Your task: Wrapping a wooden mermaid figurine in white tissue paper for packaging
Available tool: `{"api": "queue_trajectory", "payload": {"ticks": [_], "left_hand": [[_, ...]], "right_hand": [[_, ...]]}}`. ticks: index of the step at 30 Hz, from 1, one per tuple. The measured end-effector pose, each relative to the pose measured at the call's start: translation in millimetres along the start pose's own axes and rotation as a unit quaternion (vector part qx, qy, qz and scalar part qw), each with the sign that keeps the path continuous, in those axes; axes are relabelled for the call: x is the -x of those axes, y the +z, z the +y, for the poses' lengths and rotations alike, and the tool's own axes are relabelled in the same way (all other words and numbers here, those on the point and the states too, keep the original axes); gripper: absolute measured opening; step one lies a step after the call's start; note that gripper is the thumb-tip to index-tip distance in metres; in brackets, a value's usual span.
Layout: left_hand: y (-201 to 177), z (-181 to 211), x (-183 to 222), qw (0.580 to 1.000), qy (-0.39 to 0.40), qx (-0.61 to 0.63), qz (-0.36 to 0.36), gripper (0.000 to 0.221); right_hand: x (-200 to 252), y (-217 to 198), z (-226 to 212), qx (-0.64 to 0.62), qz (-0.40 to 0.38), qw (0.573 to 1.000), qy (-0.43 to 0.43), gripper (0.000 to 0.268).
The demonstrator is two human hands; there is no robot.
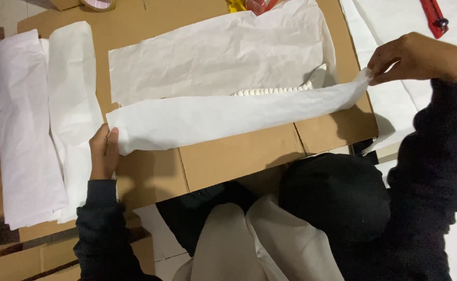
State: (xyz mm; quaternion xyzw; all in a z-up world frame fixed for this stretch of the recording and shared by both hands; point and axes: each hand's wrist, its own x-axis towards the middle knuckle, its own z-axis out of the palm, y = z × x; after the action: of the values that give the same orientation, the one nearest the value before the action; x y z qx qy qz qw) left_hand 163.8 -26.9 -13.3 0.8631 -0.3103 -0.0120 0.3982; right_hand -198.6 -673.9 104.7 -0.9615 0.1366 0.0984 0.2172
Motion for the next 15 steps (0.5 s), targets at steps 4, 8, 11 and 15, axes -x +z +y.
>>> {"api": "queue_trajectory", "payload": {"ticks": [4,8,11,15], "left_hand": [[1.8,2.0,0.4,1.0,-0.011,0.018,0.005,0.039],[4.8,-14.5,-0.3,1.0,-0.003,0.014,0.012,0.038],[4.3,3.5,2.0,0.999,0.025,0.014,0.032,0.043],[9.3,-16.7,0.8,0.994,0.088,-0.013,0.057,0.039]], "right_hand": [[3.4,-7.6,-1.9,0.0,-0.004,1.0,0.015,0.023],[16.2,-1.1,-8.5,-0.043,0.068,0.991,-0.109,0.046],[25.3,20.3,-20.2,-0.267,0.044,0.962,0.034,0.116],[29.1,47.9,-47.3,-0.247,-0.014,0.957,0.151,0.102]]}}
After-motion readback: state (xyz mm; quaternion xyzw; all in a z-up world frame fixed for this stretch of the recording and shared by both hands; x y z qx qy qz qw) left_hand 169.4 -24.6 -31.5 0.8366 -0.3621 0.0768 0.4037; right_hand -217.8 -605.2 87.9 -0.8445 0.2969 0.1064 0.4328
